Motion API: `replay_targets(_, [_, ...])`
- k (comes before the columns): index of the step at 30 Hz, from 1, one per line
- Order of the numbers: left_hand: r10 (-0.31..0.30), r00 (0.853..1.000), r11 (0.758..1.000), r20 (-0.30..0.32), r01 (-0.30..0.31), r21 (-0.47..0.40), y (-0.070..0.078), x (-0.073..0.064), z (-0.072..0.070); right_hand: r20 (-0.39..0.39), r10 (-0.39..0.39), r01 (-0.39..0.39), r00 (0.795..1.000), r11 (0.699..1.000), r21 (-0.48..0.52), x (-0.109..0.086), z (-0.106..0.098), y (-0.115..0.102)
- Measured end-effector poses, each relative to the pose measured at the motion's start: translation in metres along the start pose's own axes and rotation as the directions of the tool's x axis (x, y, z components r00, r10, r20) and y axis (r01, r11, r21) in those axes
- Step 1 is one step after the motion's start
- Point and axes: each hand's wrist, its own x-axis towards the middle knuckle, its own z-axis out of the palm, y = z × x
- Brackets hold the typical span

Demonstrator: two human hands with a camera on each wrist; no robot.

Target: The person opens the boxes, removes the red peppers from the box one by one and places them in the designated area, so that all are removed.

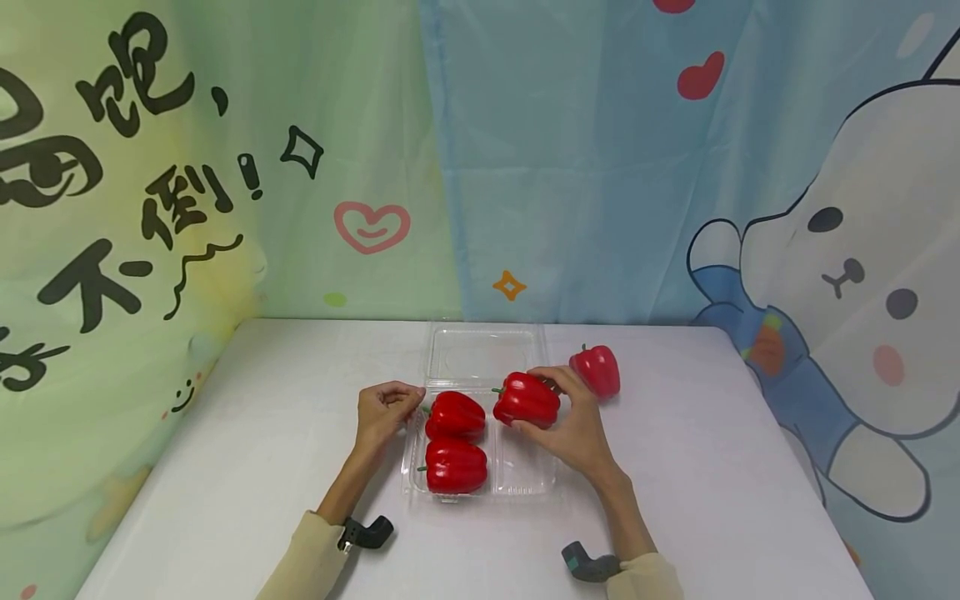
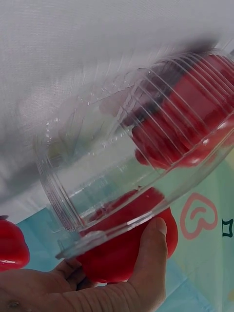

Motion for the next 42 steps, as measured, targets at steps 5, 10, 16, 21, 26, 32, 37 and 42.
replay_targets(5, [-0.009, 1.000, 1.000, -0.004, 0.009, 0.001, -0.0001, -0.0005, 0.0006, -0.012, 0.001, -0.001, 1.000, 1.000, 0.007, -0.0008, 0.0005, 0.0015])
replay_targets(10, [-0.020, 1.000, 1.000, -0.007, 0.020, 0.001, 0.0006, -0.0009, 0.0004, -0.022, -0.001, 0.001, 1.000, 1.000, 0.011, -0.0004, 0.0007, 0.0046])
replay_targets(16, [-0.020, 1.000, 1.000, -0.002, 0.020, 0.004, -0.0006, 0.0004, 0.0005, -0.038, 0.003, -0.003, 0.999, 1.000, 0.002, 0.0003, -0.0004, 0.0043])
replay_targets(21, [-0.017, 1.000, 1.000, -0.002, 0.017, 0.011, -0.0001, 0.0015, 0.0002, -0.060, 0.010, -0.010, 0.998, 1.000, -0.002, 0.0008, -0.0021, 0.0032])
replay_targets(26, [-0.022, 1.000, 1.000, 0.002, 0.022, 0.011, -0.0008, 0.0011, -0.0002, -0.066, 0.019, -0.019, 0.998, 1.000, -0.006, -0.0003, -0.0039, 0.0051])
replay_targets(32, [-0.020, 1.000, 1.000, 0.001, 0.020, 0.012, -0.0008, -0.0006, -0.0001, -0.080, 0.013, -0.013, 0.997, 1.000, 0.001, -0.0024, -0.0048, 0.0075])
replay_targets(37, [-0.011, 1.000, 1.000, 0.004, 0.011, 0.015, -0.0011, 0.0005, -0.0004, -0.099, 0.021, -0.021, 0.995, 1.000, 0.002, -0.0026, -0.0054, 0.0065])
replay_targets(42, [-0.010, 1.000, 1.000, 0.006, 0.010, 0.019, -0.0017, 0.0010, -0.0005, -0.112, 0.023, -0.023, 0.993, 1.000, 0.002, -0.0024, -0.0055, 0.0070])
